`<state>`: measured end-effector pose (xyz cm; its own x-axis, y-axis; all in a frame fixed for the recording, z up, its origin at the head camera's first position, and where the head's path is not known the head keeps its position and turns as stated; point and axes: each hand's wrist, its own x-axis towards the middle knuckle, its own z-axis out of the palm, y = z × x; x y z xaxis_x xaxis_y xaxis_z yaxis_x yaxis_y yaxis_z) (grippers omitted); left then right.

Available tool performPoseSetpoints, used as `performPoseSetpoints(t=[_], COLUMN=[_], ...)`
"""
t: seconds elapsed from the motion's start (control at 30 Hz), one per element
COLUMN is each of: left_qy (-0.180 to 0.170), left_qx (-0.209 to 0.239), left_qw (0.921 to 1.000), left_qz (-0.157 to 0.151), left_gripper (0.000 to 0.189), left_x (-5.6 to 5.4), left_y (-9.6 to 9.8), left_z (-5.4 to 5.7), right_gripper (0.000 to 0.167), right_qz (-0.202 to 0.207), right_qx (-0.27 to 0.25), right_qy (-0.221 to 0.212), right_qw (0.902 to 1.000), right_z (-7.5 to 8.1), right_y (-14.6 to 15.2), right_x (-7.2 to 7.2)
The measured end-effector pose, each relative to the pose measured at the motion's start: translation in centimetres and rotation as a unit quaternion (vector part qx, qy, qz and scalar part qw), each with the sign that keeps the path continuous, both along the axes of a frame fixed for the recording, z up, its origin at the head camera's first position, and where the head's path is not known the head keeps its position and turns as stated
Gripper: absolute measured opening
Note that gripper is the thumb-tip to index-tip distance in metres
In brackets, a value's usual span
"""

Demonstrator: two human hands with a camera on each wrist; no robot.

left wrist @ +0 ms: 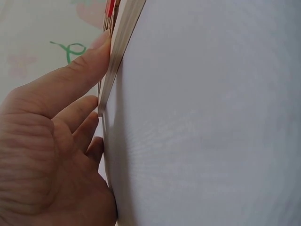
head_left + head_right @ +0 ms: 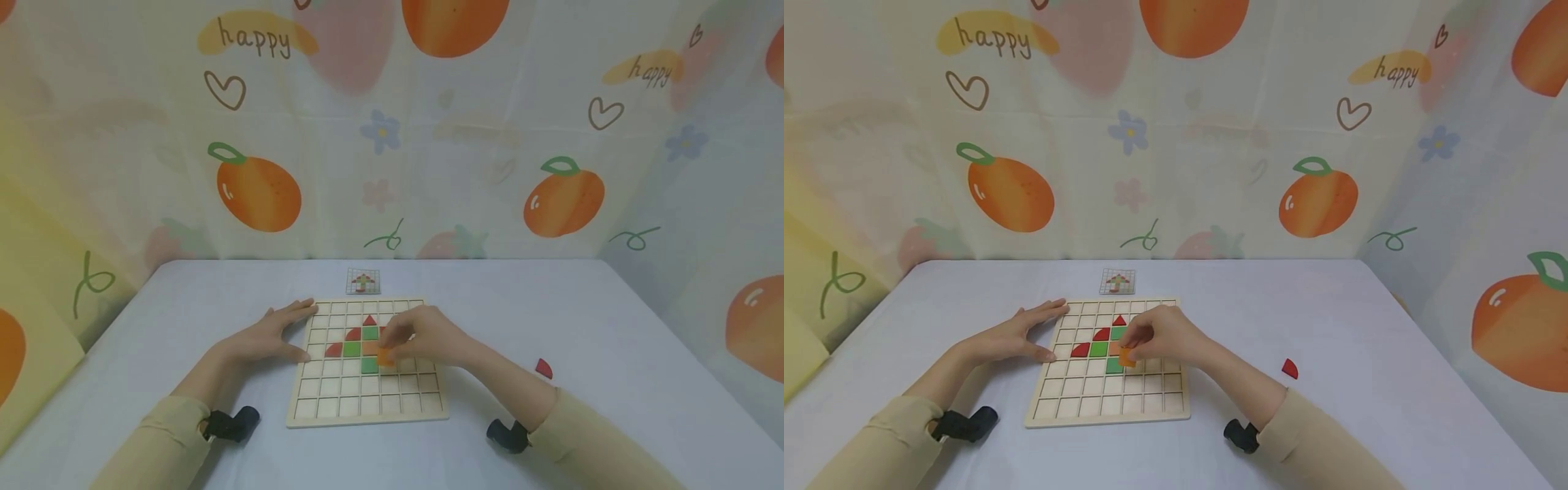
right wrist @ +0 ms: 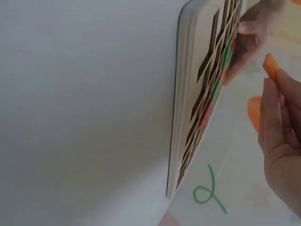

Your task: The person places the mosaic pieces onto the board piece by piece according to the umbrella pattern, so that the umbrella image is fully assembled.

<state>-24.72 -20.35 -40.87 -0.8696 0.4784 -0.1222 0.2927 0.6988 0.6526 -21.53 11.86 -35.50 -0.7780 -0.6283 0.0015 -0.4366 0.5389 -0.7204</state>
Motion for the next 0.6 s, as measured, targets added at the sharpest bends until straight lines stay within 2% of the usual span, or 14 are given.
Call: performPoseSetpoints(t=[0.27, 0.47, 0.6], left_qy=[0.0, -0.005, -0.005], left_qx=[-0.003, -0.007, -0.008], left_qw=[1.0, 1.0, 1.0], left_qz=[-0.002, 0.002, 0.002], left_gripper=[0.095, 0.095, 0.095], left_x=[0.1, 0.0, -0.1], left_y=[0.0, 0.1, 0.1], left_z=[0.0, 0.1, 0.0], right_gripper=[0.014, 0.011, 0.009], right_qz=[-0.006, 0.003, 0.014], right_qx=[0.027, 0.049, 0.045], right_qy=[-0.002, 0.01, 0.011], right_qw=[0.9996, 0.9987, 0.9988], right_z=[-0.9, -1.5, -1.8], right_y=[-1.7, -2.1, -2.2], right_x=[0.2, 0.5, 0.5])
